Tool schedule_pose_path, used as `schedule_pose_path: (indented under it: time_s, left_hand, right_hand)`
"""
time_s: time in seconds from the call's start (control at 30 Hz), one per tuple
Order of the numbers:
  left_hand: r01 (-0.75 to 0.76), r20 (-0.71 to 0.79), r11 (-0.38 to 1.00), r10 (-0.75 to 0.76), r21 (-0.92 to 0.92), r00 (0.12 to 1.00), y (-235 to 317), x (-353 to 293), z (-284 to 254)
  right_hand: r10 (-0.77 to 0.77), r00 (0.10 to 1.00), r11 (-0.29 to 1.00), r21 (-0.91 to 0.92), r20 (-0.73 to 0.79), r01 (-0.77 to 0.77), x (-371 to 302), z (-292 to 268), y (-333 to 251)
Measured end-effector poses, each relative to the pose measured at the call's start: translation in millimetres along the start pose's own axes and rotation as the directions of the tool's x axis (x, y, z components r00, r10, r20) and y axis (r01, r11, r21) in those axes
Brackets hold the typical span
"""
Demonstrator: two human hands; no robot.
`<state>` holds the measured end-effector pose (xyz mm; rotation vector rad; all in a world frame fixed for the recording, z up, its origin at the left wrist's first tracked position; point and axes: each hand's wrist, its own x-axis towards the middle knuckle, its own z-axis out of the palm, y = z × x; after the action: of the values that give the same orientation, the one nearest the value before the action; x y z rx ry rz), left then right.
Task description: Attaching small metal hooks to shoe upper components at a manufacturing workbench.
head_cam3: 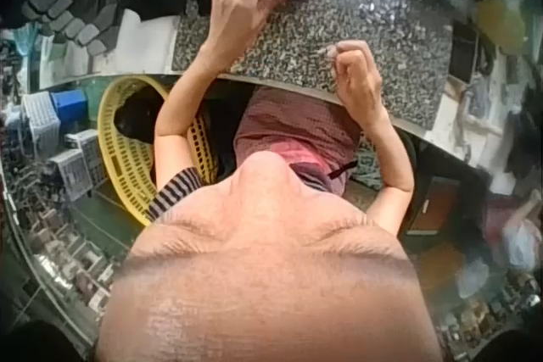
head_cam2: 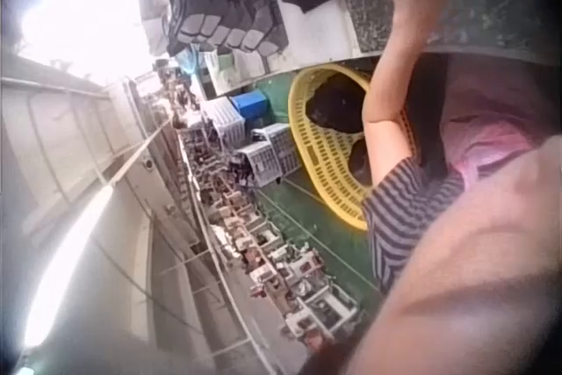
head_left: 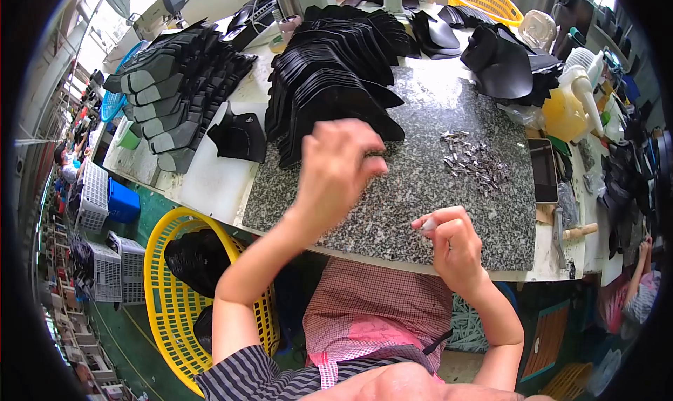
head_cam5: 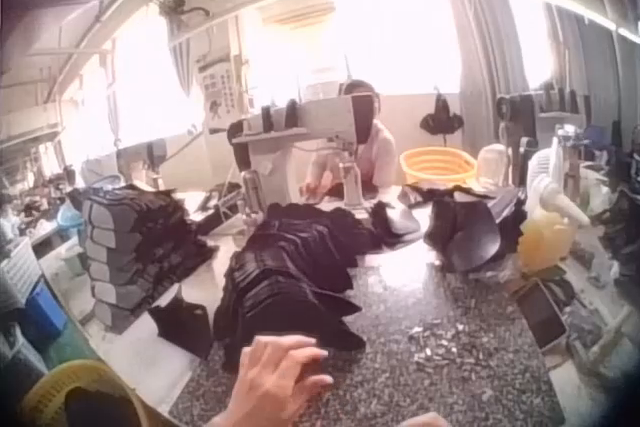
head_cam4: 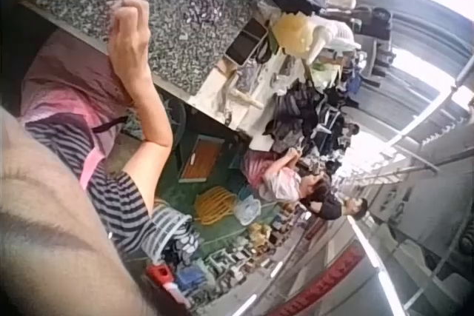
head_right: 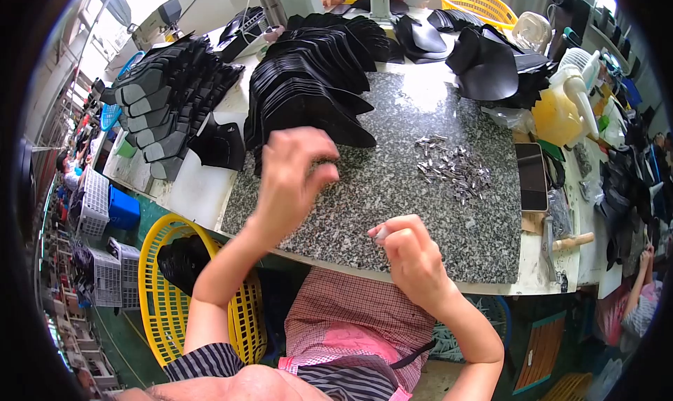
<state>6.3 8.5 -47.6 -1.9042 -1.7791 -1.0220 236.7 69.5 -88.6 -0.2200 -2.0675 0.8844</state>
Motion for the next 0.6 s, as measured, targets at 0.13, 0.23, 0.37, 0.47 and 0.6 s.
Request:
schedule_pose_path:
  time_s: [0.13, 0.23, 0.37, 0.47, 0.6]
  left_hand:
    - [0.131, -0.066, 0.747, -0.116, 0.652, 0.991, -63.7, 22.2, 4.1]
    - [0.114, -0.044, 0.682, -0.120, 0.723, 0.992, -76.5, 30.4, 11.3]
    - [0.020, 0.094, 0.861, -0.079, 0.509, 0.992, -64.8, 36.3, 12.7]
    - [0.326, 0.345, 0.934, -0.261, -0.148, 0.902, -38.9, 41.3, -3.5]
    - [0.590, 0.568, 0.465, -0.206, -0.660, 0.797, -2.0, 21.6, -14.1]
  right_hand:
    - [0.023, 1.000, 0.999, 0.025, 0.003, -0.023, -1.5, 9.4, 1.1]
    - [0.074, 0.997, 0.996, 0.046, 0.020, -0.075, -3.9, 16.1, 2.1]
    - [0.109, 0.994, 0.994, -0.010, 0.009, -0.109, -0.9, 10.5, 6.8]
    - [0.257, 0.960, 0.953, 0.195, -0.114, -0.232, -5.6, 8.1, 13.1]
    - [0.228, 0.927, 0.899, 0.430, -0.298, -0.083, 6.1, 8.1, 2.7]
